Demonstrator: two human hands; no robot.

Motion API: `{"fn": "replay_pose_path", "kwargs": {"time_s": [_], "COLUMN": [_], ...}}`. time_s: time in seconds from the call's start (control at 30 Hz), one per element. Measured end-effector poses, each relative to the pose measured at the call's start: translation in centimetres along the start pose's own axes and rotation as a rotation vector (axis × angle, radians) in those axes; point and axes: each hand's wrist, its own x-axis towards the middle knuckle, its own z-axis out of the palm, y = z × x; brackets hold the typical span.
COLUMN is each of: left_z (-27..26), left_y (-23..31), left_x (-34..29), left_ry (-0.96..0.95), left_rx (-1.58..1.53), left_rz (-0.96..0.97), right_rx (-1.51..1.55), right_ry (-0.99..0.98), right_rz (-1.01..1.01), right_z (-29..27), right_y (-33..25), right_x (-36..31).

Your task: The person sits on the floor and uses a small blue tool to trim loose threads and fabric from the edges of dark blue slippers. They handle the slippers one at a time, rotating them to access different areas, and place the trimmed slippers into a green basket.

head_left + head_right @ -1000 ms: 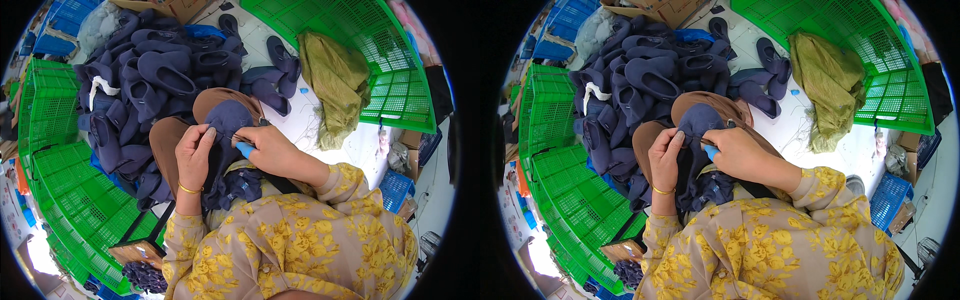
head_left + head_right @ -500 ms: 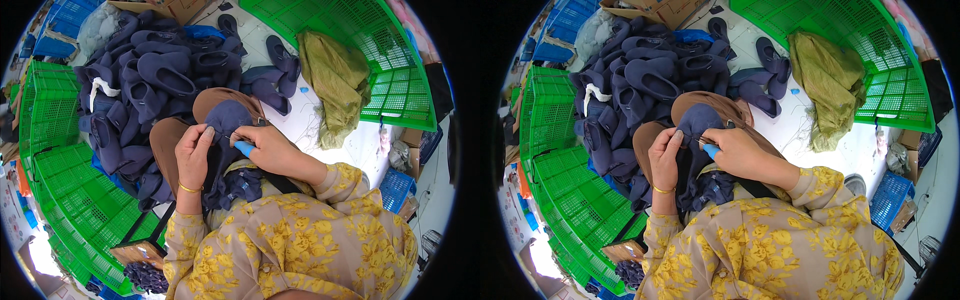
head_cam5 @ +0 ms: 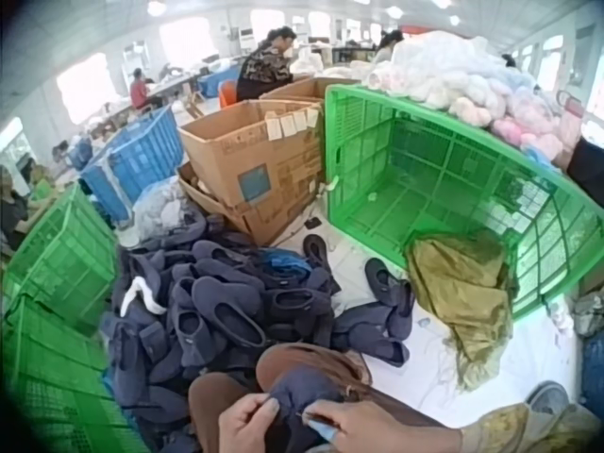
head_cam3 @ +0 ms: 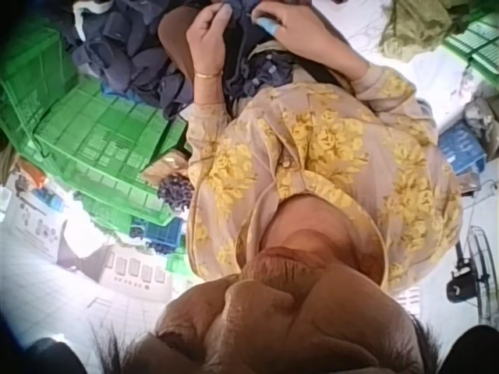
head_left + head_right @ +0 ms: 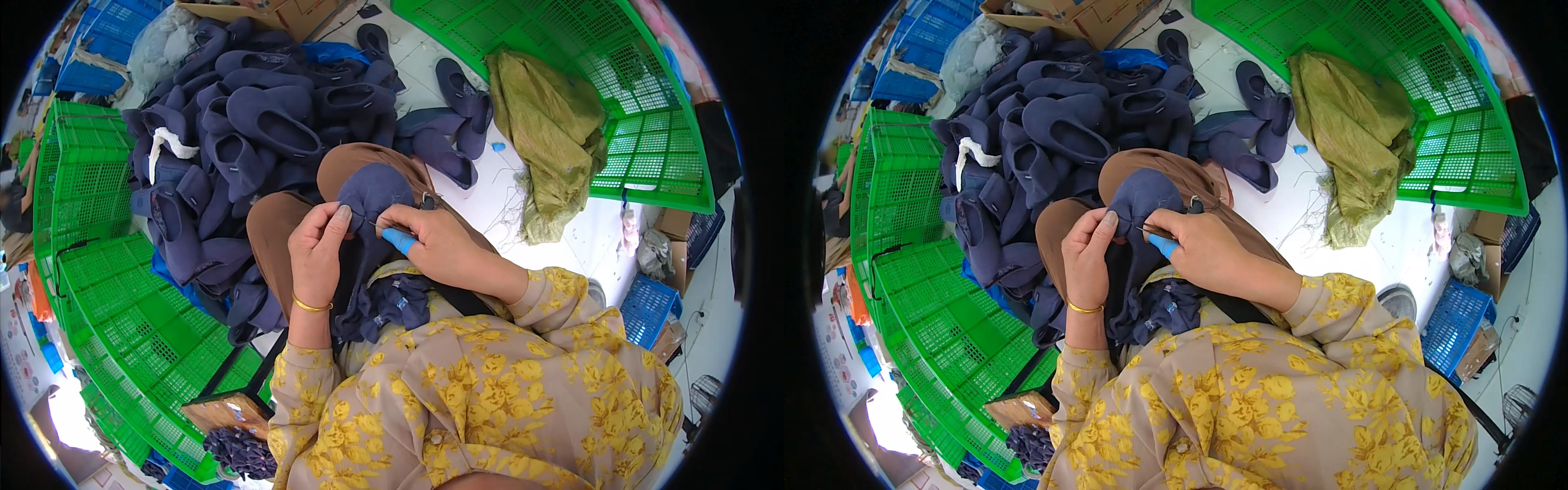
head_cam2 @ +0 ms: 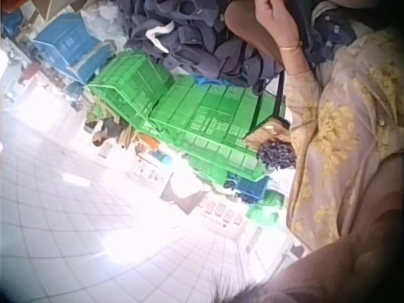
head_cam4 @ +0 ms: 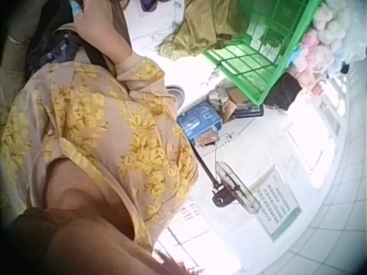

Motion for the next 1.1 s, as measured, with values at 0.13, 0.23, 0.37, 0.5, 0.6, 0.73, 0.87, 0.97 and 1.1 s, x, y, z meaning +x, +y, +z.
{"fn": "replay_pose_path", "kwargs": {"time_s": [0.13, 0.23, 0.37, 0.5, 0.6, 0.73, 0.87, 0.97, 1.1], "left_z": [0.0, 0.1, 0.0, 0.1, 0.2, 0.4, 0.5, 0.6, 0.7], "left_y": [0.0, -0.1, 0.3, 0.8, 0.9, 0.9, 0.8, 0.7, 0.8], "left_x": [-0.1, -0.3, -0.2, 0.3, 0.4, 0.3, 0.2, 0.2, 0.1], "left_ry": [-0.010, 0.007, 0.007, -0.013, -0.022, -0.020, -0.015, -0.008, -0.019], "left_rx": [-0.003, -0.015, -0.022, 0.029, 0.030, 0.008, -0.013, -0.017, -0.044], "left_rz": [-0.006, -0.036, -0.092, -0.134, -0.152, -0.172, -0.174, -0.174, -0.167], "right_rx": [-0.014, 0.031, -0.002, 0.000, -0.007, 0.002, 0.054, 0.106, 0.132], "right_ry": [0.061, 0.062, 0.080, 0.094, 0.120, 0.180, 0.197, 0.212, 0.244], "right_rz": [-0.071, -0.023, -0.048, -0.039, -0.018, -0.012, -0.004, -0.001, -0.045], "right_z": [0.7, 0.9, 1.1, 1.1, 1.5, 2.0, 2.1, 2.4, 3.2], "right_y": [0.9, 0.5, 0.6, 0.6, 0.6, 0.7, 0.4, 0.6, 1.5], "right_x": [0.0, 0.1, 0.0, -0.2, -0.3, -0.4, -0.3, -0.2, 0.1]}}
